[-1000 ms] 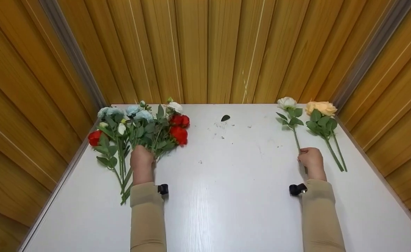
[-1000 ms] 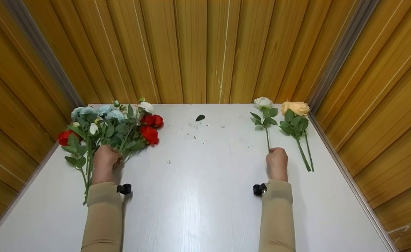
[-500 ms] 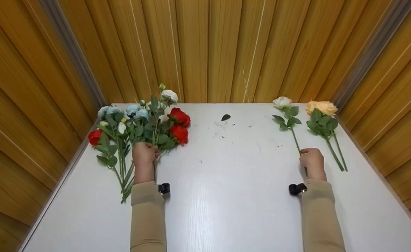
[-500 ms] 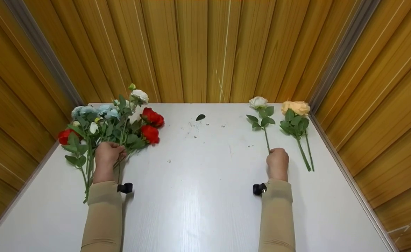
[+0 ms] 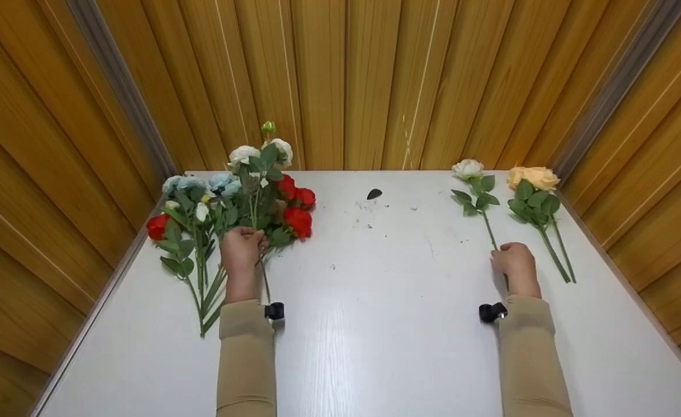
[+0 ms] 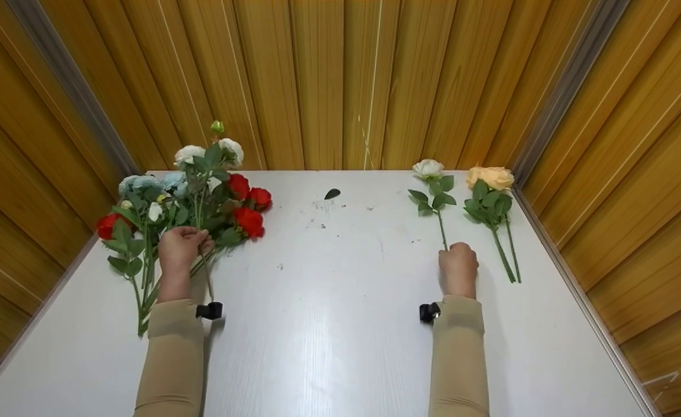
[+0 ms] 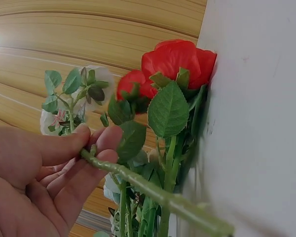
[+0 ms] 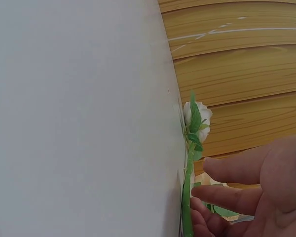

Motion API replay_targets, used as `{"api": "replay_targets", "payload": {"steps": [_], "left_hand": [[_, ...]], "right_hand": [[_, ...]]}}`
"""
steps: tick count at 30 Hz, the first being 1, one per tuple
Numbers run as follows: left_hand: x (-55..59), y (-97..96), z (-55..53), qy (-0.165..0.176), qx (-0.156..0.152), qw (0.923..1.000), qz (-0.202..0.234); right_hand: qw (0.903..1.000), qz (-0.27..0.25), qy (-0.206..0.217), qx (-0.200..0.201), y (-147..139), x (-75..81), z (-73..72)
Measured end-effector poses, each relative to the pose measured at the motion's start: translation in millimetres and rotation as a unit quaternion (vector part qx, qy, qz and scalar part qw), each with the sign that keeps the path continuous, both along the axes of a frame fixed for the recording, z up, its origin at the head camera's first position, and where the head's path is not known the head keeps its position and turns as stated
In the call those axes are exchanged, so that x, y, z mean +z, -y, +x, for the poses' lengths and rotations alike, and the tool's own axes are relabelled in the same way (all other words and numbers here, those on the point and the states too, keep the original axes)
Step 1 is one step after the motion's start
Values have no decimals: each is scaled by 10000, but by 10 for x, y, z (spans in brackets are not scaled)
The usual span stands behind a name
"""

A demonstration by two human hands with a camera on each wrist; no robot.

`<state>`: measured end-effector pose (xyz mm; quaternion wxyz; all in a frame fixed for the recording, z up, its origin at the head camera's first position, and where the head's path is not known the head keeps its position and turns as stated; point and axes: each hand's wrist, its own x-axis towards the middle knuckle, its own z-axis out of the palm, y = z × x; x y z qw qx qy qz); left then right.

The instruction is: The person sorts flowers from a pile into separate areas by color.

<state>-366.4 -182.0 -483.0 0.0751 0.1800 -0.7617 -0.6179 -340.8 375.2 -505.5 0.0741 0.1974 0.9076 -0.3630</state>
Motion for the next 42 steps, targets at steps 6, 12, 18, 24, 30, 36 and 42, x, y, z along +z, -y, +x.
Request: {"api": "replay_targets", "payload": {"steps": [6,12,18,24,30,36,42], "left_hand": [[40,-54,-10,-518,221,9982,-205],[73,-99,-6,-747,240,9965,270],[137,-200,-15,-1025,74,9897,993],[195,-451,-1,-1104,-256,9815,1542],[197,-788,45,-1029,-886,9733,1849],[148,-1135,126,-867,-1505,9702,1690],[66,-1465,228,-799,-2001,9635,1590]], "right_hand": [[9997,134,-186,9,23,25,0],[9977,436,-513,-63,98,62,15],[9927,353,-1141,-189,318,151,-11],[9795,-13,-2012,120,778,212,-51],[9670,-589,-2338,823,1339,207,-24],[9433,-1612,-2303,1762,1900,142,129],[9264,-2192,-1864,2429,2262,38,298]]}}
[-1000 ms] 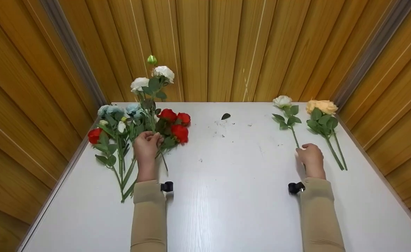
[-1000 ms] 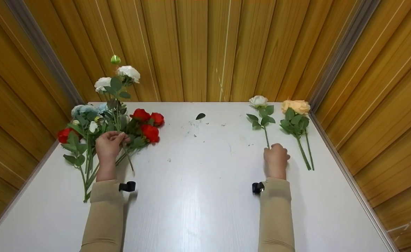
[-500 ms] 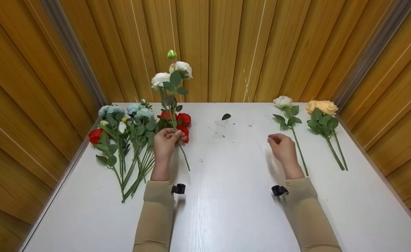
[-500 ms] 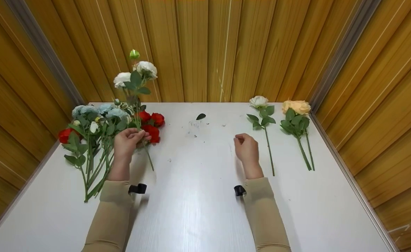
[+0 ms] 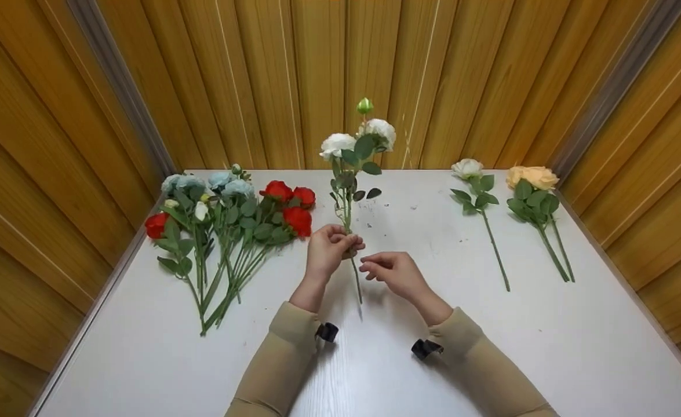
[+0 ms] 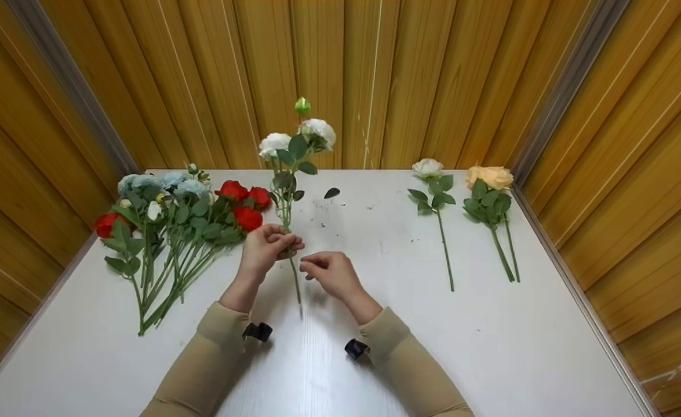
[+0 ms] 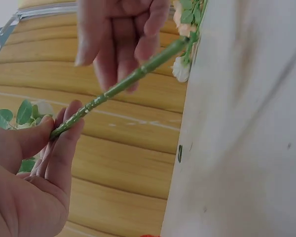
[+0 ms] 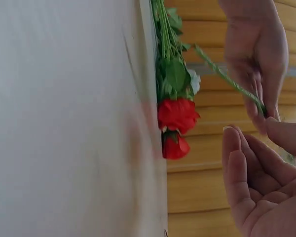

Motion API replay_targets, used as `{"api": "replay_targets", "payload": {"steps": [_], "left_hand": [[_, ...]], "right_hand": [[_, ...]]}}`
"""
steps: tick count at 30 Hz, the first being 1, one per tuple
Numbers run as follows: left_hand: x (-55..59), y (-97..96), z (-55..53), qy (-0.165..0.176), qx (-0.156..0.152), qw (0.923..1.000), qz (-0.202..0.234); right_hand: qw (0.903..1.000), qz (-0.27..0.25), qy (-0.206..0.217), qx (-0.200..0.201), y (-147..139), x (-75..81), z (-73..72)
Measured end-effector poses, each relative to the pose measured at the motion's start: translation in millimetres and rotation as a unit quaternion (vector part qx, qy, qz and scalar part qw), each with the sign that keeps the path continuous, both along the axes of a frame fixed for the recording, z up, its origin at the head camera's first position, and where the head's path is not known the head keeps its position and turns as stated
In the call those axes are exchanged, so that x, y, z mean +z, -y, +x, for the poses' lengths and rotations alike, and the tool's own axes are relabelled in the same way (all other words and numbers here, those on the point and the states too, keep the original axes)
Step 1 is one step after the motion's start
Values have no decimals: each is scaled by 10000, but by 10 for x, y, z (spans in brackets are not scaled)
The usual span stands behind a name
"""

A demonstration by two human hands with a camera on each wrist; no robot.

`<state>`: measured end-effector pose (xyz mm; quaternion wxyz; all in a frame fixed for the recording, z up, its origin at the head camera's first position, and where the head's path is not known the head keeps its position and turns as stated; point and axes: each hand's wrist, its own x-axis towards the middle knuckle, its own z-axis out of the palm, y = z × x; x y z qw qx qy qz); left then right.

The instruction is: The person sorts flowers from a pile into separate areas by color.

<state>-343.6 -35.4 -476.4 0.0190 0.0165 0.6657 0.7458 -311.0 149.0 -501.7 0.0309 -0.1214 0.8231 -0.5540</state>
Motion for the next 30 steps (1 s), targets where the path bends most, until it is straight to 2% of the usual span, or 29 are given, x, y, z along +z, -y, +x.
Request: {"api": "replay_targets", "payload": {"steps": [6,13,15,18,23,26,30], "left_hand": [[-102,-176,63,-189,-159,9996,-114],[-84,-153,41,-212,-476,9981,-335],[-73,-117,27,-237,-568,9967,-535],[-65,-41,-2,-231,-618,9922,-1055],[-57,147,-89,-15,-233,9776,-2093],[-56,316,-151,20,196,9651,-2610],[-74,592,-216,-17,772,9480,-3087]], "right_hand": [[9996,-53,-254,-55,124,-66,64],[9973,140,-721,-59,75,-45,47],[9968,210,-758,-128,37,-33,26],[9962,391,-727,-286,-32,-14,-8],[9948,583,-531,-639,-179,39,-68],[9923,705,-516,-879,-316,75,-127],[9849,1061,-555,-1250,-554,121,-216]]}}
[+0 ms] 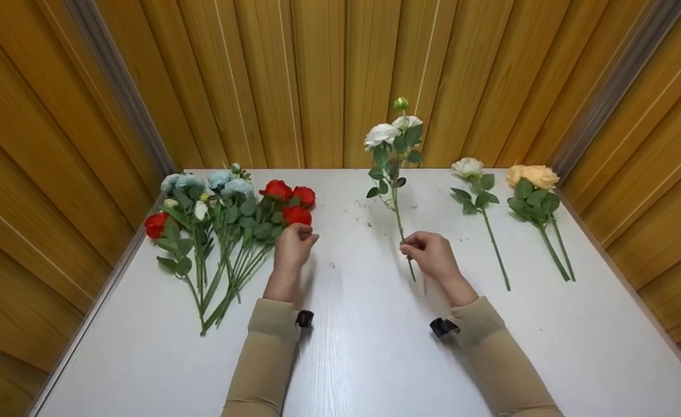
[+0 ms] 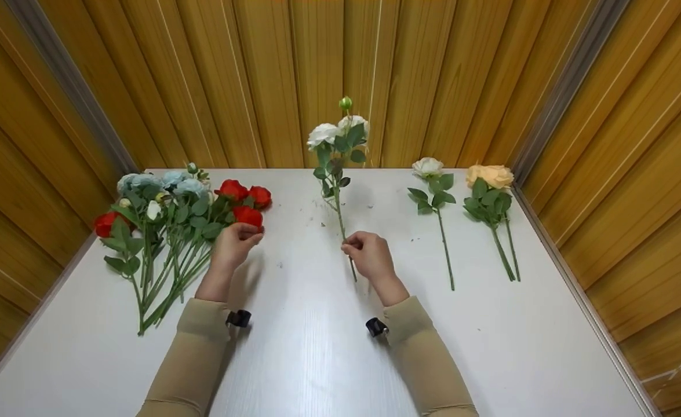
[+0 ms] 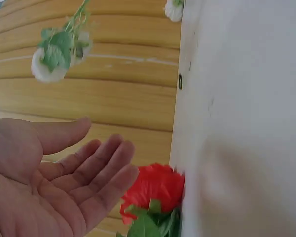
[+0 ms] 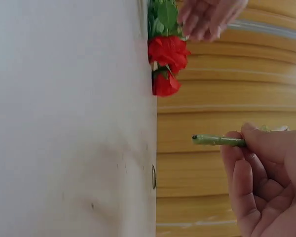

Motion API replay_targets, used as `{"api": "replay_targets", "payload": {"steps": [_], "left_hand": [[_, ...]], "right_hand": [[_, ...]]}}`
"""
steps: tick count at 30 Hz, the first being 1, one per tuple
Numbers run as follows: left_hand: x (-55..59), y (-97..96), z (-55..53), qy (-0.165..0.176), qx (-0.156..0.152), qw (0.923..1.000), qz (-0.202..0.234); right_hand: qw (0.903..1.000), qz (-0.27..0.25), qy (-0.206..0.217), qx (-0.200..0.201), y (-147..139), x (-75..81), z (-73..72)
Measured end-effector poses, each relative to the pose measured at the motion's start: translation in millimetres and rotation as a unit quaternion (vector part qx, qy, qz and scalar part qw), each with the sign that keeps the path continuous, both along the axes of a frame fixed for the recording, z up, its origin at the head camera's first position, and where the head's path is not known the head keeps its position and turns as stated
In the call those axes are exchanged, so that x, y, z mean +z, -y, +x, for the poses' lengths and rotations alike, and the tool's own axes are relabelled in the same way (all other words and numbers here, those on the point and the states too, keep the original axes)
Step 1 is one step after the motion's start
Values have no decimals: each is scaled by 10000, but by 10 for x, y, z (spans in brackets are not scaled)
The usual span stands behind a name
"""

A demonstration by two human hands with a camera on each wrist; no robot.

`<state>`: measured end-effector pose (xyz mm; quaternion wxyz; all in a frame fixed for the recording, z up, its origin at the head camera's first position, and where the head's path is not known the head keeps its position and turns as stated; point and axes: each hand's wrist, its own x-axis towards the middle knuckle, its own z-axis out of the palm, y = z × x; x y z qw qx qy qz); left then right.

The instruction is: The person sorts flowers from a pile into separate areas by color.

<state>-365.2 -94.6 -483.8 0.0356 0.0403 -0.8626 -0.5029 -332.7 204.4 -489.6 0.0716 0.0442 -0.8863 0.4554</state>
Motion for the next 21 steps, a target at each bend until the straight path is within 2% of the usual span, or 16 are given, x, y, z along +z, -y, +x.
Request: {"api": "replay_targets", "payload": {"steps": [4,7,13,16,21], "left_hand": [[-35,276,-23,22,472,9984,-307],[-68,461,-21,107,689,9951,-702],[-128,644,-20,416,1087,9756,-1859],[-138,662,-14,610,1076,9694,-2121],[-102,671,-11,1046,786,9625,-2375]], "right_hand": [[9985,378,86,-396,-268,44,-70],[9957,665,76,-643,-491,51,-114],[9882,981,154,-1168,-917,28,-138],[9842,1017,248,-1428,-1109,-11,-121],[9769,969,625,-1796,-1378,-90,-79]]}}
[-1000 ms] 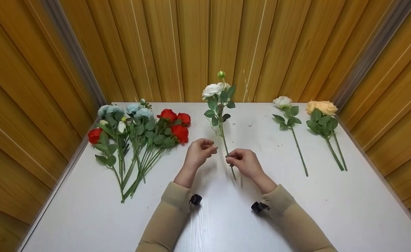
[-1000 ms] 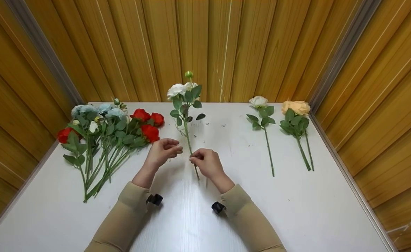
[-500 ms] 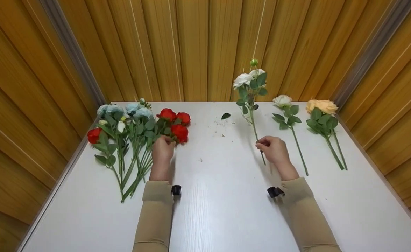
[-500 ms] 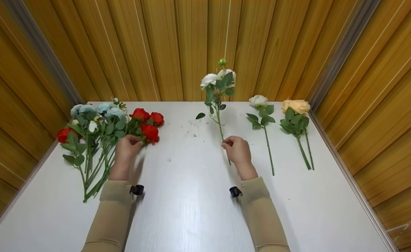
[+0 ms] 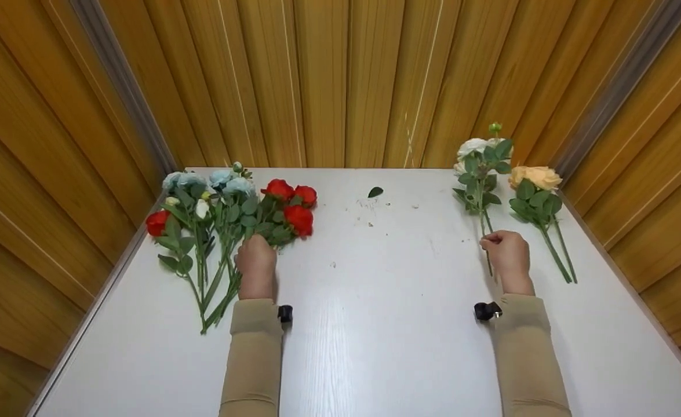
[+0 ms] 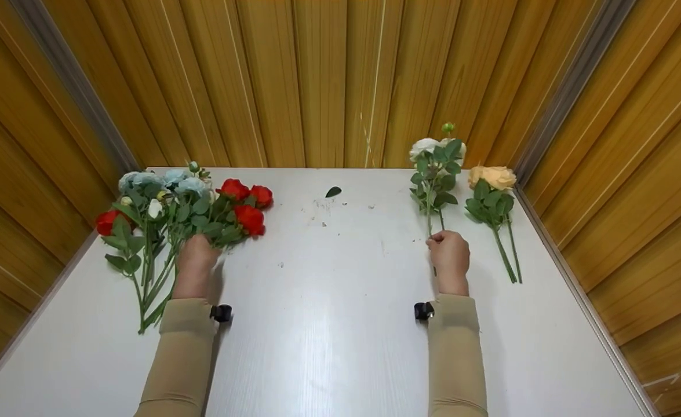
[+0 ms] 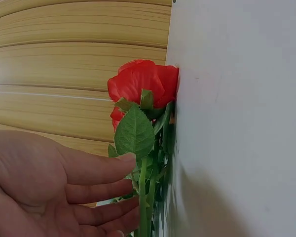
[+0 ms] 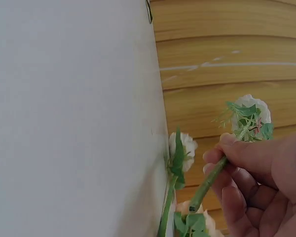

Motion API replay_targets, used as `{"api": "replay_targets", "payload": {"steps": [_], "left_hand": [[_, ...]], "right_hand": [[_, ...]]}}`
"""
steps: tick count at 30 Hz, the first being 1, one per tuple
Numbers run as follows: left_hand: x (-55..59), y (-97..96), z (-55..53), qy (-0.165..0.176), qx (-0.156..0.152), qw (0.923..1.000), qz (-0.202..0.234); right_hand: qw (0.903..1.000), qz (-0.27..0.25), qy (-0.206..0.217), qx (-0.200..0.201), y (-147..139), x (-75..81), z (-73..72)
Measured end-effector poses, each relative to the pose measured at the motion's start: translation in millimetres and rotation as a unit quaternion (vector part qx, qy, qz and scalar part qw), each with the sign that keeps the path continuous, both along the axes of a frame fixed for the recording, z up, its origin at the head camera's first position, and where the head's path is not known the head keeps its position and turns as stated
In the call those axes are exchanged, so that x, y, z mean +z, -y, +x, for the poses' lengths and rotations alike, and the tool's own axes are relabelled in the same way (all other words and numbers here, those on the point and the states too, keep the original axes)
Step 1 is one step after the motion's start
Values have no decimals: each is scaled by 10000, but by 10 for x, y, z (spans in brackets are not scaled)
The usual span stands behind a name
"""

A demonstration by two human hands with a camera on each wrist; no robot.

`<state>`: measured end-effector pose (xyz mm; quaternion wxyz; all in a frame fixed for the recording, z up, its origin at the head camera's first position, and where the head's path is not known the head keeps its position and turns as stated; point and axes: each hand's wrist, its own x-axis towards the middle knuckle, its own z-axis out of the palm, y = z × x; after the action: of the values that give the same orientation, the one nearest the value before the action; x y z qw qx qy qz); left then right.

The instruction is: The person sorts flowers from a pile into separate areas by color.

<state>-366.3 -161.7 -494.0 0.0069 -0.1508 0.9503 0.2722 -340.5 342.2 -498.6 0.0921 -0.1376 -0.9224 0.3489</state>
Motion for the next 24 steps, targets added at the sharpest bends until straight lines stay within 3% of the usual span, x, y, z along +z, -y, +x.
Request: {"api": "replay_targets", "payload": {"steps": [5,10,17,24], "left_hand": [[19,22,-9,612,-208,9979,-91],[-12,48,-11,870,-174,9959,-160],[-12,68,-10,880,-77,9961,-62],[3,97,11,651,73,9976,226]], "right_hand": [[9992,-98,338,-201,-147,-81,27],[9988,67,418,-231,-200,-143,24],[9982,81,574,-181,-204,-196,26],[9981,164,594,-67,-204,-201,37]]}}
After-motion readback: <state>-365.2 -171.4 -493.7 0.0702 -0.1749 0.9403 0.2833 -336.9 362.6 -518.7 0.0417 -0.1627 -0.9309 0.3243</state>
